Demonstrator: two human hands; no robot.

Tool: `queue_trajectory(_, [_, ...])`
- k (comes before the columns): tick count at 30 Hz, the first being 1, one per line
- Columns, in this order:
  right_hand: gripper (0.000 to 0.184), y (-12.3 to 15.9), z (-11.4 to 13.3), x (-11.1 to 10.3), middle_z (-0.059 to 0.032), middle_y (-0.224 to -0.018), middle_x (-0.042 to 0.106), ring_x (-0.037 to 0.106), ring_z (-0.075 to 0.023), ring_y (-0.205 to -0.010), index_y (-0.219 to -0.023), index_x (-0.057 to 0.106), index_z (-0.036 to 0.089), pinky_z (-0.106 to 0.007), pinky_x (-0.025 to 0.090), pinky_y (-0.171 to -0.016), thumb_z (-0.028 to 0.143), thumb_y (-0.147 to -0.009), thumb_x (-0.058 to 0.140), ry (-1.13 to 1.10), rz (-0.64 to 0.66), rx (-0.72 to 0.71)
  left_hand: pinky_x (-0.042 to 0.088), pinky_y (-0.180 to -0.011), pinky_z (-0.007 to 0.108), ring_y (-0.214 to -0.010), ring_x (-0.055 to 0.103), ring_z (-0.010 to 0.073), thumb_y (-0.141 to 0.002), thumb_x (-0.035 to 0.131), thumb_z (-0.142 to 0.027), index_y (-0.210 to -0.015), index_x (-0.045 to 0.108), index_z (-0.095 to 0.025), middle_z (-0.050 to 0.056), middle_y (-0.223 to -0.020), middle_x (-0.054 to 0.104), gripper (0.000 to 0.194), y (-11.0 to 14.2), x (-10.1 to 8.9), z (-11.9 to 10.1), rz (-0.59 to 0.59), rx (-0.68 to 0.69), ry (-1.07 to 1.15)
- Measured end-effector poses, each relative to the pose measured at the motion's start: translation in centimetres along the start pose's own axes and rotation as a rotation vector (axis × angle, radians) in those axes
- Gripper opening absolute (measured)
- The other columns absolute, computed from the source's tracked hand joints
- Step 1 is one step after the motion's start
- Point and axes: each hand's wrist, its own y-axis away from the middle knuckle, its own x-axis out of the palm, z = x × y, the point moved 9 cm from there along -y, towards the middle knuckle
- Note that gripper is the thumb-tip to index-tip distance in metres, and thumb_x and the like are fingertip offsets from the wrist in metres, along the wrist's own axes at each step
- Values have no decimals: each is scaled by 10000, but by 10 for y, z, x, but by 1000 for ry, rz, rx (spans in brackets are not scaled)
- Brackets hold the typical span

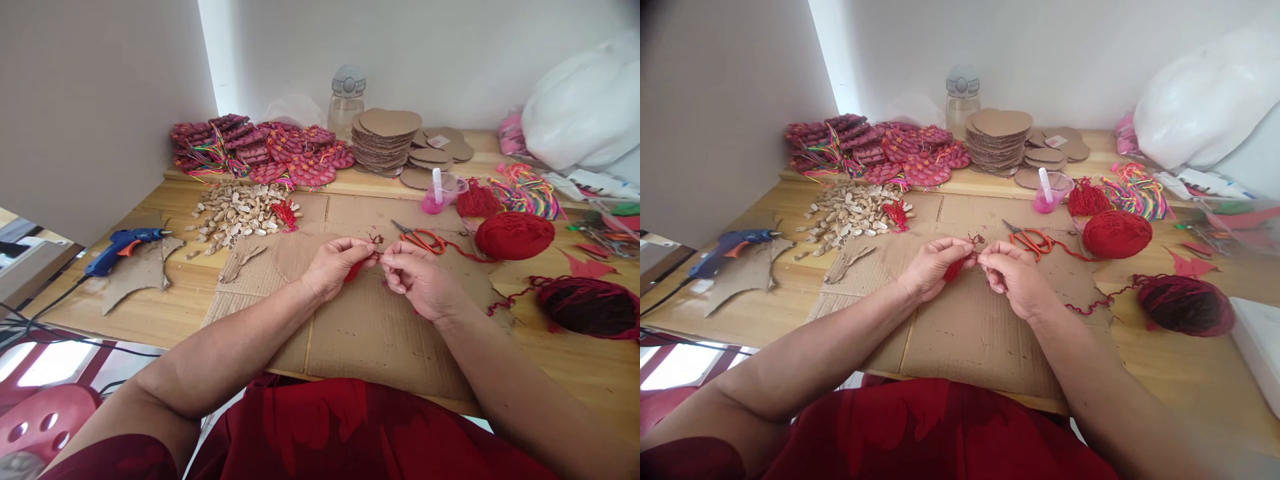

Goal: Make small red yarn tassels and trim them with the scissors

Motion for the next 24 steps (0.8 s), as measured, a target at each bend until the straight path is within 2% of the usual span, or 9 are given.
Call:
queue_trajectory(10, [172, 0, 8, -3, 55, -577, 478, 377, -60, -451, -730, 585, 196, -211, 245, -413, 309, -736, 716, 73, -47, -149, 482, -697, 246, -657, 636, 100, -655, 818, -255, -727, 672, -97, 31, -695, 679, 227, 0, 0, 1, 11, 17, -9])
queue_trajectory(12, [177, 1, 9, -2, 51, -591, 519, 384, -59, -450, -756, 590, 196, -215, 265, -419, 313, -749, 722, 110, -46, -176, 485, -698, 246, -647, 628, 94, -634, 830, -264, -720, 674, -100, 22, -695, 676, 242, 0, 0, 1, 6, 22, 6])
queue_trajectory(15, [186, 2, 10, 1, 14, -707, 640, 471, -72, -512, -827, 601, 200, -224, 350, -468, 315, -768, 735, 200, -30, -238, 488, -708, 247, -647, 616, 86, -598, 849, -270, -706, 672, -101, 14, -712, 675, 267, 0, -1, 1, -7, 28, 26])
queue_trajectory(19, [206, 0, 11, 0, -32, -829, 706, 625, -135, -720, -868, 641, 201, -272, 482, -648, 337, -766, 756, 286, -53, -334, 465, -673, 231, -634, 587, 75, -598, 853, -294, -702, 666, -102, 9, -690, 664, 287, 0, -2, 1, -27, 36, 16])
queue_trajectory(21, [184, -1, 10, -3, -19, -763, 687, 623, -140, -699, -843, 657, 203, -281, 484, -646, 350, -774, 745, 288, -77, -334, 474, -681, 238, -645, 590, 80, -595, 856, -297, -707, 668, -104, 10, -697, 662, 292, 0, -2, 1, -20, 29, 15])
queue_trajectory(24, [162, -2, 8, -6, 26, -602, 592, 520, -107, -543, -774, 652, 208, -256, 405, -522, 352, -778, 726, 264, -114, -295, 498, -706, 259, -683, 610, 96, -586, 862, -300, -719, 674, -107, 20, -731, 669, 300, 1, -1, 3, -9, 8, 21])
